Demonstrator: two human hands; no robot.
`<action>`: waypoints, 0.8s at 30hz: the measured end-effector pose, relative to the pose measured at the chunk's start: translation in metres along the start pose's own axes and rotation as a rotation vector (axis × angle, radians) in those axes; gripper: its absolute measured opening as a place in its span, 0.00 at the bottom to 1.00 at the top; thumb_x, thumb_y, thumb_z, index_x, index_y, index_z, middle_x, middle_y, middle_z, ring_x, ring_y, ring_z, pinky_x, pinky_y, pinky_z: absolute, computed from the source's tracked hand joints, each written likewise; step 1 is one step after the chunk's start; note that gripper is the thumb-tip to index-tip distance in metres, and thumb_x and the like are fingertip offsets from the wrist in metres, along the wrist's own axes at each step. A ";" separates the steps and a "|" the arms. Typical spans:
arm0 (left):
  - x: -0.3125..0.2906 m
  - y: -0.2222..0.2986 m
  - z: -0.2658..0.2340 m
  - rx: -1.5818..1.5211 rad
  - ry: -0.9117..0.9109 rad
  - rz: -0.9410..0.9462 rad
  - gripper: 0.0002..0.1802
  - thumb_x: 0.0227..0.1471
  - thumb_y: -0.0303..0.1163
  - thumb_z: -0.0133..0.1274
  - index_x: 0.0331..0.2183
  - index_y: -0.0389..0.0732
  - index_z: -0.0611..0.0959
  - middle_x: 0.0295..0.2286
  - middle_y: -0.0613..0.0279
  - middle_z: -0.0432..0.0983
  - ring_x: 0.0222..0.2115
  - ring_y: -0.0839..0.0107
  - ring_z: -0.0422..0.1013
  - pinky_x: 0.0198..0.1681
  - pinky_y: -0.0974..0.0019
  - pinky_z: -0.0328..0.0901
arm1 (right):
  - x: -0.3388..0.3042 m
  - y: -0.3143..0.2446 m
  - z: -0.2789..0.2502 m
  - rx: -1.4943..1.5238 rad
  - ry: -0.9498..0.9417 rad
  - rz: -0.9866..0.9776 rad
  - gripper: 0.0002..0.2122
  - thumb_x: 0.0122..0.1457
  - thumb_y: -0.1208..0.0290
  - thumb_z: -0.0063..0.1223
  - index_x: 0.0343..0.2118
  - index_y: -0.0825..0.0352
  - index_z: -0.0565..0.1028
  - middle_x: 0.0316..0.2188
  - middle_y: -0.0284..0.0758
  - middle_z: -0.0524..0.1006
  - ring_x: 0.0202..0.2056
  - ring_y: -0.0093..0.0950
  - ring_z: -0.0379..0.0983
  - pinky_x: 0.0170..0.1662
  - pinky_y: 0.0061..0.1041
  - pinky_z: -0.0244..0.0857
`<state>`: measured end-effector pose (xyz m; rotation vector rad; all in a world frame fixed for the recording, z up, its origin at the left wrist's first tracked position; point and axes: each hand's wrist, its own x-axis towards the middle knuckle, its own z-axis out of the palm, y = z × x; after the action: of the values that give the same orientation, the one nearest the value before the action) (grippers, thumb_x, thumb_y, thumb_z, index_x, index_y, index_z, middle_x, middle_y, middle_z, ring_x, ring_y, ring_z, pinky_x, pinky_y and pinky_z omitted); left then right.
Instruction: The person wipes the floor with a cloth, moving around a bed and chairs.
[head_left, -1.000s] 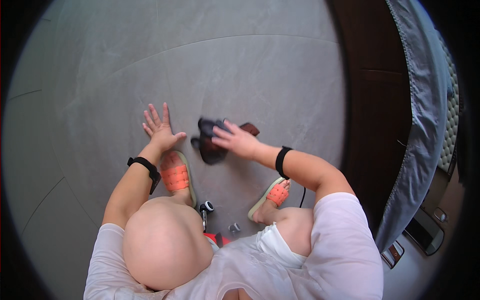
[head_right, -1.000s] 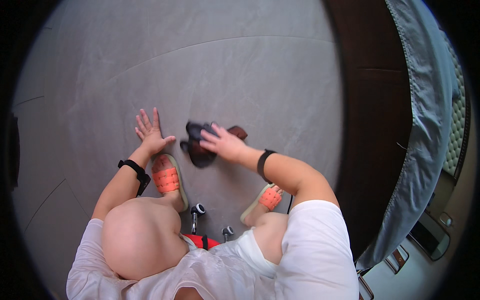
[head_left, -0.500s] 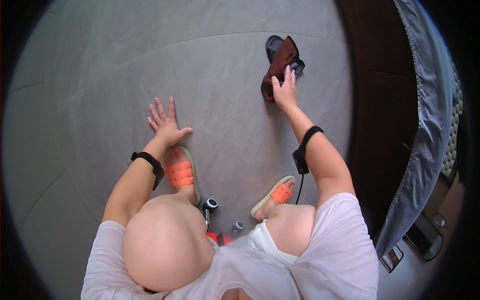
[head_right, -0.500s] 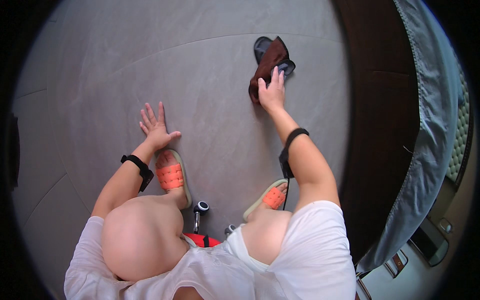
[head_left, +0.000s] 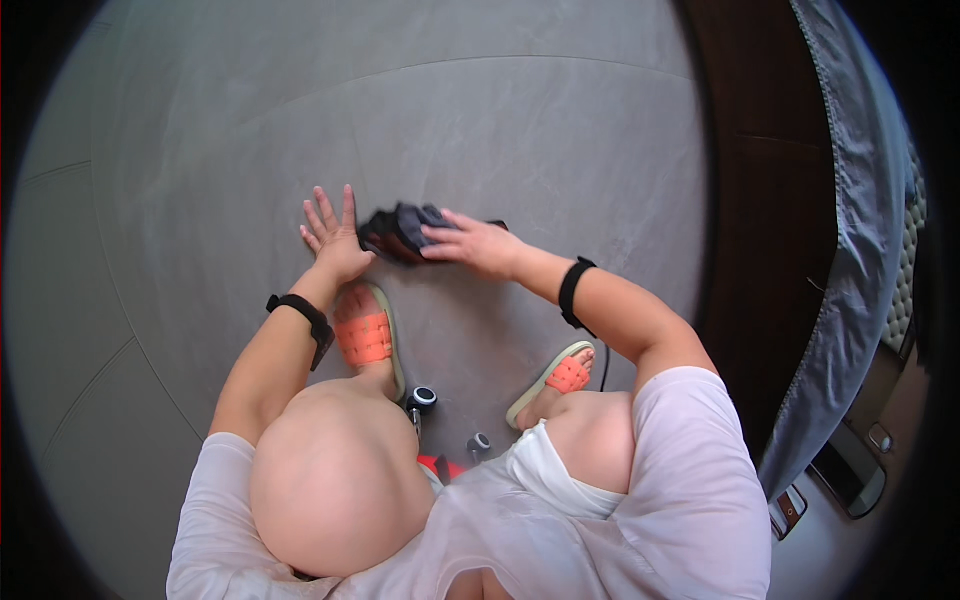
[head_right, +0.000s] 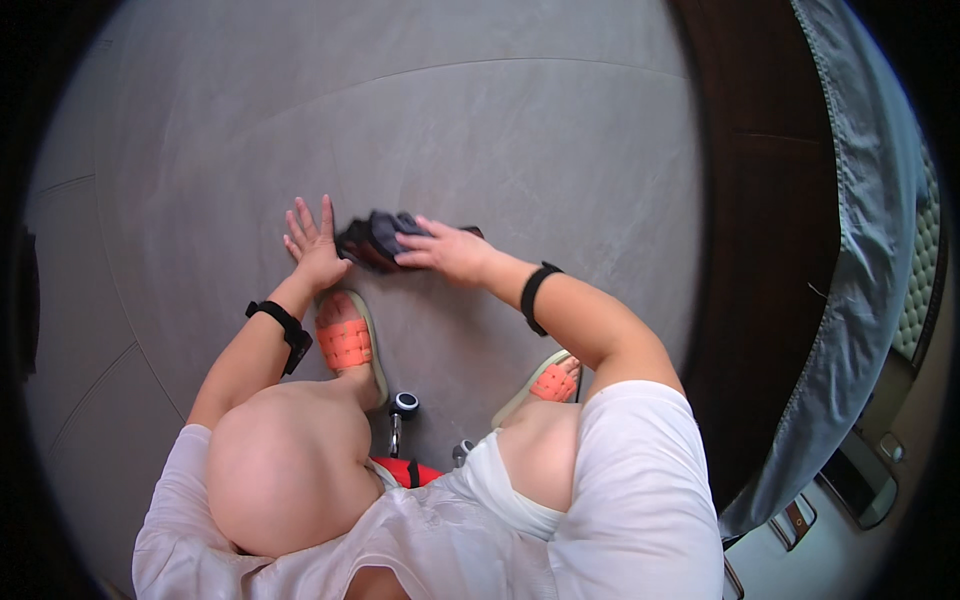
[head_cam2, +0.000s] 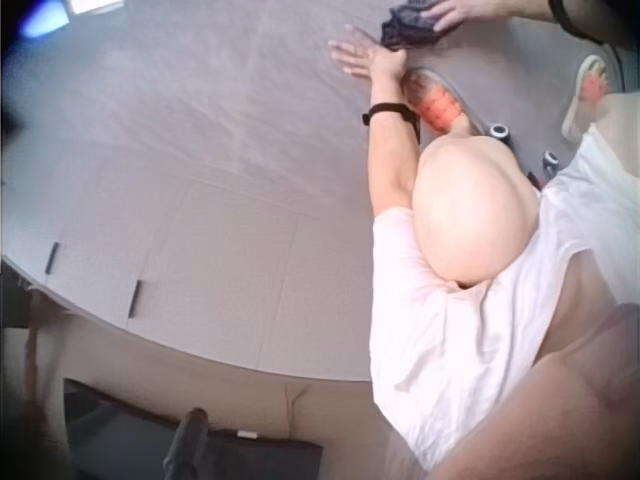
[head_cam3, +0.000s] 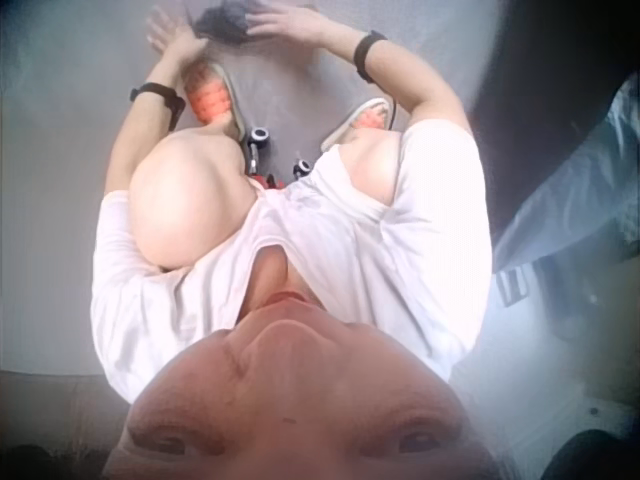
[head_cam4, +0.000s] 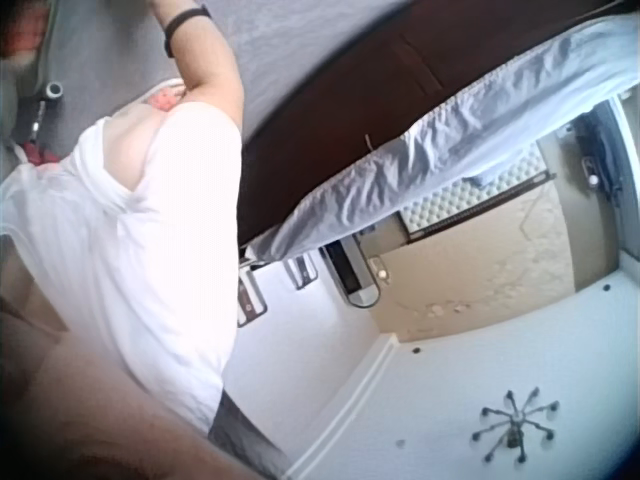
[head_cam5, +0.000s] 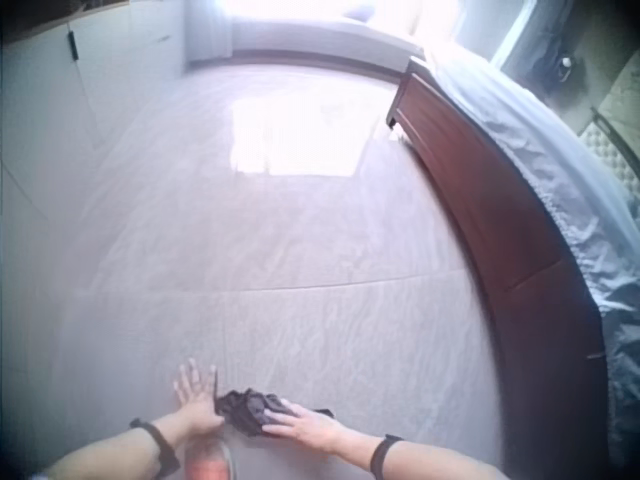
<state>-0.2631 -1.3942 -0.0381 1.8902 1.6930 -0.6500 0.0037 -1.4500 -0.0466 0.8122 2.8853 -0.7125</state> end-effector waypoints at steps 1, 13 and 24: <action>0.001 0.003 -0.001 -0.006 -0.005 0.006 0.69 0.33 0.53 0.66 0.63 0.57 0.34 0.60 0.45 0.12 0.60 0.41 0.12 0.59 0.35 0.25 | -0.018 -0.011 0.006 -0.011 -0.026 0.014 0.28 0.50 0.72 0.49 0.58 0.53 0.63 0.61 0.30 0.57 0.63 0.32 0.49 0.66 0.35 0.40; -0.010 0.006 -0.026 -0.326 0.211 0.413 0.66 0.31 0.55 0.66 0.63 0.55 0.42 0.62 0.41 0.28 0.63 0.47 0.30 0.61 0.42 0.30 | -0.066 -0.046 -0.074 0.783 0.452 0.419 0.25 0.42 0.79 0.47 0.49 0.65 0.67 0.50 0.43 0.67 0.50 0.43 0.65 0.53 0.33 0.62; -0.038 0.036 -0.034 -1.027 0.089 0.614 0.37 0.46 0.16 0.47 0.58 0.43 0.59 0.47 0.54 0.67 0.48 0.67 0.66 0.52 0.66 0.61 | -0.075 -0.028 -0.018 0.598 0.556 0.920 0.33 0.54 0.52 0.52 0.58 0.66 0.57 0.60 0.49 0.54 0.59 0.47 0.53 0.59 0.38 0.52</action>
<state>-0.2310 -1.4027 0.0146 1.4901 1.0245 0.4826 0.0558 -1.4986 -0.0052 2.4761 2.1371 -1.3299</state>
